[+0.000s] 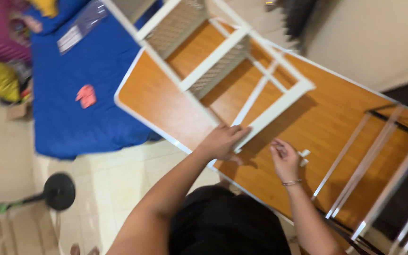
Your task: The person assembles a white plastic shelving unit on a wooden table. They connect vertical and horizontal frame pieces, insert perforated shelf panels, and secure the structure with small white plastic connectors. The person repeatedly adjusts and repositions components to align the frame and shelves.
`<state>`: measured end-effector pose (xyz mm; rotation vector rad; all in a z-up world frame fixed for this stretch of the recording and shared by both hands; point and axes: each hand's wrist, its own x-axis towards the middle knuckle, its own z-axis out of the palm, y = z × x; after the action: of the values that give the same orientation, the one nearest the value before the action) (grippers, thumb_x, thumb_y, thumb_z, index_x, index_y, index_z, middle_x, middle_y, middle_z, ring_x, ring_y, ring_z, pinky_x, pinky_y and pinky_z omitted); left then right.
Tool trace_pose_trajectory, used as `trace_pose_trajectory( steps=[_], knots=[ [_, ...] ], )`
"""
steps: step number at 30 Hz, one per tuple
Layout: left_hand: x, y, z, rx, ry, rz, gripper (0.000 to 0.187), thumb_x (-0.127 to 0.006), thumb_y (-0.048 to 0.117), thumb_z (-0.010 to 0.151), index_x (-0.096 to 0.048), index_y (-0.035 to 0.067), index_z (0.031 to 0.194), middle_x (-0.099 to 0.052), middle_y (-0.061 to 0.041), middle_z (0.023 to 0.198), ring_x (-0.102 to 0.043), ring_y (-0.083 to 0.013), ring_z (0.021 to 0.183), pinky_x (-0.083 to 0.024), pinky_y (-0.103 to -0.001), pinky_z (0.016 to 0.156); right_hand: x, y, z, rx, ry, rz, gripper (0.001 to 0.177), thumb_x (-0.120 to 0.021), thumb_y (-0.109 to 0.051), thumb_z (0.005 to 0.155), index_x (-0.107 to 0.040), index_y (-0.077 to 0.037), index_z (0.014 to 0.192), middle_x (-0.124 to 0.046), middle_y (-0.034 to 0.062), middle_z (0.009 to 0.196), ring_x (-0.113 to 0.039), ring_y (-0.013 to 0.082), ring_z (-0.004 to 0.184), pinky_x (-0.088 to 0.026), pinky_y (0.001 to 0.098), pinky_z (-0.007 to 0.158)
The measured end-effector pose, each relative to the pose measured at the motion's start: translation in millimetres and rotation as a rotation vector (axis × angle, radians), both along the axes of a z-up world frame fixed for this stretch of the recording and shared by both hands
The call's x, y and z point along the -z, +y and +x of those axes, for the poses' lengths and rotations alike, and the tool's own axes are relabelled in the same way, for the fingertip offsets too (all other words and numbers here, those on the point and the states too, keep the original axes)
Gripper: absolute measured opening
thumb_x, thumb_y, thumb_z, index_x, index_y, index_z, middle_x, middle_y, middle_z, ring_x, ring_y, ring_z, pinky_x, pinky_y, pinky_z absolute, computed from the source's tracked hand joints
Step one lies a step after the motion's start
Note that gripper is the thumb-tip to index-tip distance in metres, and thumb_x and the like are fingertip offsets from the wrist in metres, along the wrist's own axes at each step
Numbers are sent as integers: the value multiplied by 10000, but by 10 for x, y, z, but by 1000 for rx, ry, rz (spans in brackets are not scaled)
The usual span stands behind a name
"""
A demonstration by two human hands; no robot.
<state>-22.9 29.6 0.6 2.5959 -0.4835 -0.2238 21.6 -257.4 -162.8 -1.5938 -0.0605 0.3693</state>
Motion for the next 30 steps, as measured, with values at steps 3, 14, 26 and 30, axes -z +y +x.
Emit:
trace_pose_trajectory(
  steps=[3,14,26,30],
  knots=[
    [-101,10,-11,36,-6,36,1237,-837,706,572,-384,95,1547,-628,-210,1259,-641,-406,1069,-487,-496,936,-58,21,142,95,-68,-7,360,-672,10,959,-607,38,1312,-691,52,1132,-652,76,957,-528,206,802],
    [47,-292,1065,-149,-301,-103,772,-813,468,853,-534,79,1459,-554,-200,1441,-572,-381,1282,-485,-503,1029,-192,79,971,342,-87,-63,417,-678,6,967,-574,40,1369,-696,63,1140,-666,80,964,-535,214,766],
    [231,-896,2053,-73,-180,46,823,-853,431,749,-530,95,1428,-500,-117,1471,-354,-309,1484,-187,-646,1217,-162,265,1674,343,23,114,393,-615,-39,992,-565,12,1378,-667,36,1102,-654,99,820,-590,259,695],
    [265,-840,2004,-62,-161,-6,823,-851,372,729,-531,85,1431,-525,-116,1452,-382,-305,1472,-201,-634,1207,-180,304,1685,313,-80,49,259,-643,-8,1009,-656,46,1262,-710,58,1047,-660,93,850,-567,239,760]
  ],
)
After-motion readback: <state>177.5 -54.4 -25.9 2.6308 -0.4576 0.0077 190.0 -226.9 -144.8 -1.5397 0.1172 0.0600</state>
